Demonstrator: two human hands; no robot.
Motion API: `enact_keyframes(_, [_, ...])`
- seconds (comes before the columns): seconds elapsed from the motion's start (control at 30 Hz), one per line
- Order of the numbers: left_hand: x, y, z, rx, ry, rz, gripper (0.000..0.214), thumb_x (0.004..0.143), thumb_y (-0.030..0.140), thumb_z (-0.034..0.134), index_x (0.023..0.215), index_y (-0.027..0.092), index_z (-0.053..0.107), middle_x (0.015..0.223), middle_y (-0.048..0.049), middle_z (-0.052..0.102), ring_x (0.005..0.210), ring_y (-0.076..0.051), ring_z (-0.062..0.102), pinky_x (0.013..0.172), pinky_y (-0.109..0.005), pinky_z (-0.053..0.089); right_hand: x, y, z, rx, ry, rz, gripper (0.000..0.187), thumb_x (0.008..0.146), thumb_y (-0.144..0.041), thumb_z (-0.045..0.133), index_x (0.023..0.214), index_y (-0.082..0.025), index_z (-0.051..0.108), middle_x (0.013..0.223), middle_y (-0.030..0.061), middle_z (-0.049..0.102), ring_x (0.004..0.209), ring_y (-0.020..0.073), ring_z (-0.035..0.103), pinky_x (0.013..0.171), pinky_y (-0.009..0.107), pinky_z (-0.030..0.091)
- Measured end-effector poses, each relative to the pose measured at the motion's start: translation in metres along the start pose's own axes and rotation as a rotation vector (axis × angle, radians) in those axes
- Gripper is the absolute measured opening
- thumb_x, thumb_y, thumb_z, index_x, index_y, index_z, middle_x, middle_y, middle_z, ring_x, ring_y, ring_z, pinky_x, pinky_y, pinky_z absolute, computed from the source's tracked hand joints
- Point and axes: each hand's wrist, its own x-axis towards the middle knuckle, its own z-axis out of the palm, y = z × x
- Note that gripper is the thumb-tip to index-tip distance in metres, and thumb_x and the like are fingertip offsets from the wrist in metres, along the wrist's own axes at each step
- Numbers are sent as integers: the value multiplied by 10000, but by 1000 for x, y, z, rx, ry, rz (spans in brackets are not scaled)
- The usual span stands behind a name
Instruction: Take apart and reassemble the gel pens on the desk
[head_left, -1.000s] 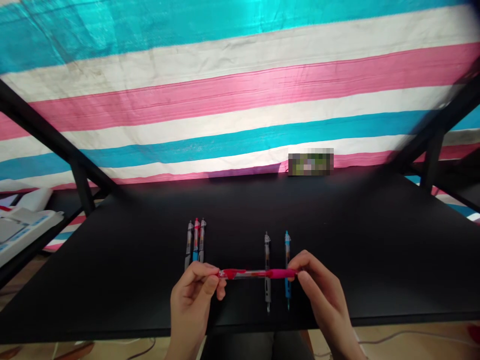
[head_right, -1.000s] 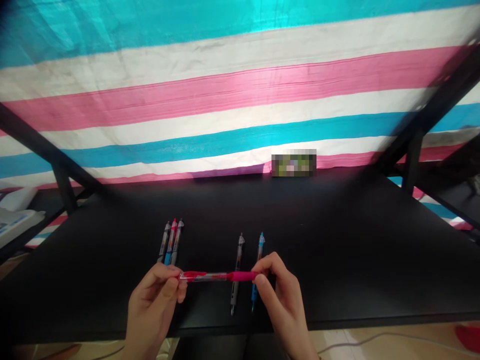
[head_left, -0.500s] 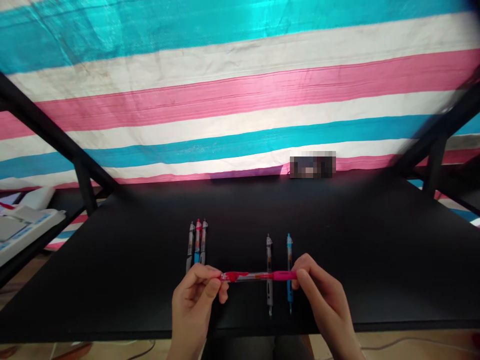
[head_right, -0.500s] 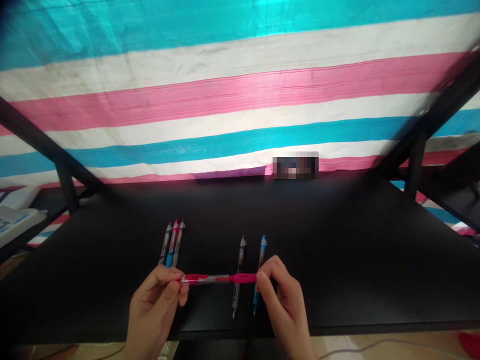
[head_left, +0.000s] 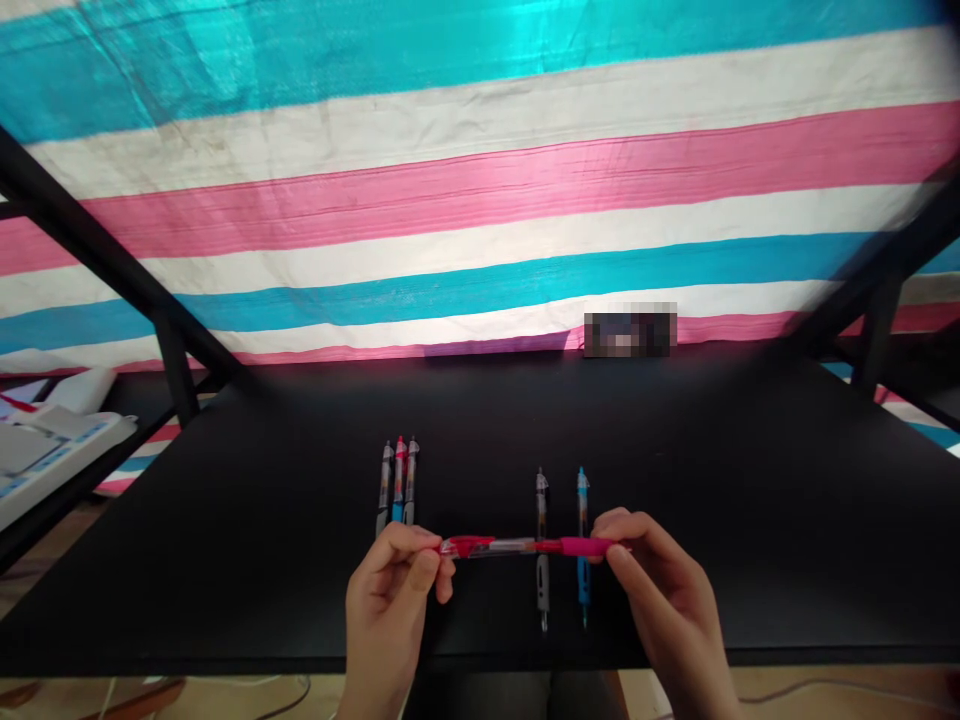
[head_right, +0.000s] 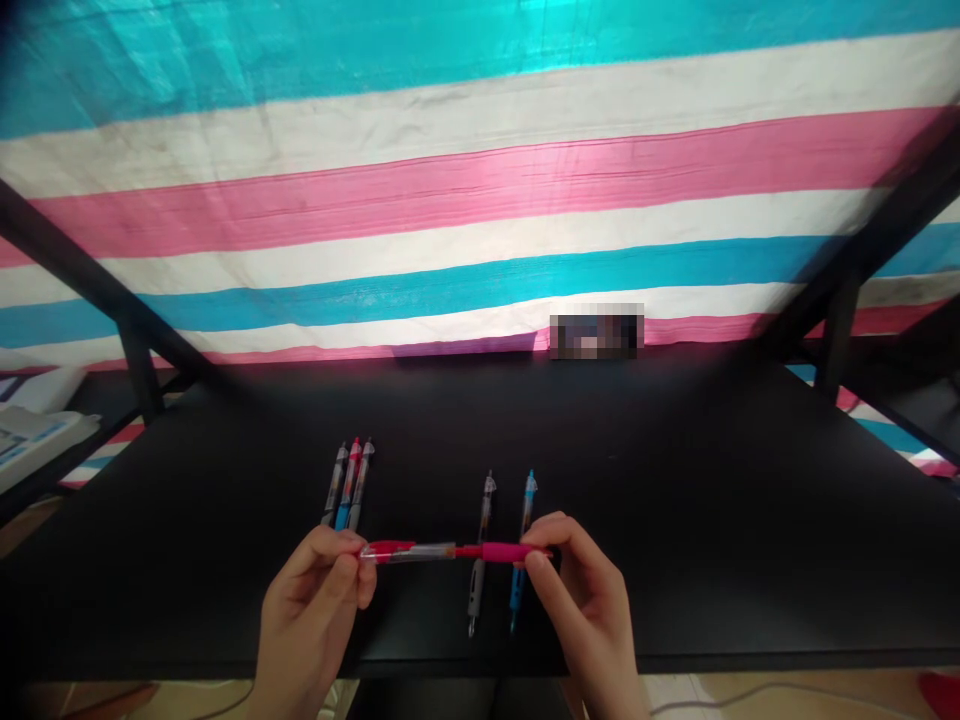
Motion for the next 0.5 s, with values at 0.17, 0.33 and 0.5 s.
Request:
enact_keyframes(0.17, [1, 5, 8, -52, 84, 19, 266, 774, 376, 943, 736, 176, 773, 723, 6, 651, 481, -62, 595, 463, -152, 496, 2, 8, -7, 235, 136, -33, 51, 956, -293, 738, 986, -279, 776, 965, 52, 693, 856, 206, 630, 753, 320, 498])
enact_keyframes(0.33, [2, 7, 9, -72, 143, 28, 268, 738, 394, 965, 731, 191, 790, 700, 18, 628, 489, -64, 594, 460, -154, 511, 2, 5, -2, 325, 242, -22, 37, 913, -286, 774, 924, -270, 805, 931, 53, 688, 969, 224, 620, 760, 310, 493])
enact_keyframes(0.5, [2, 6, 9, -90, 182, 11, 296, 680, 394, 997, 703, 185, 788, 700, 9, 635, 511, -82, 616, 444, -152, 510, 2, 6, 0, 356, 268, -31, 46, 878, -256, 800, 917, -257, 823, 882, 40, 680, 1047, 217, 601, 775, 273, 500])
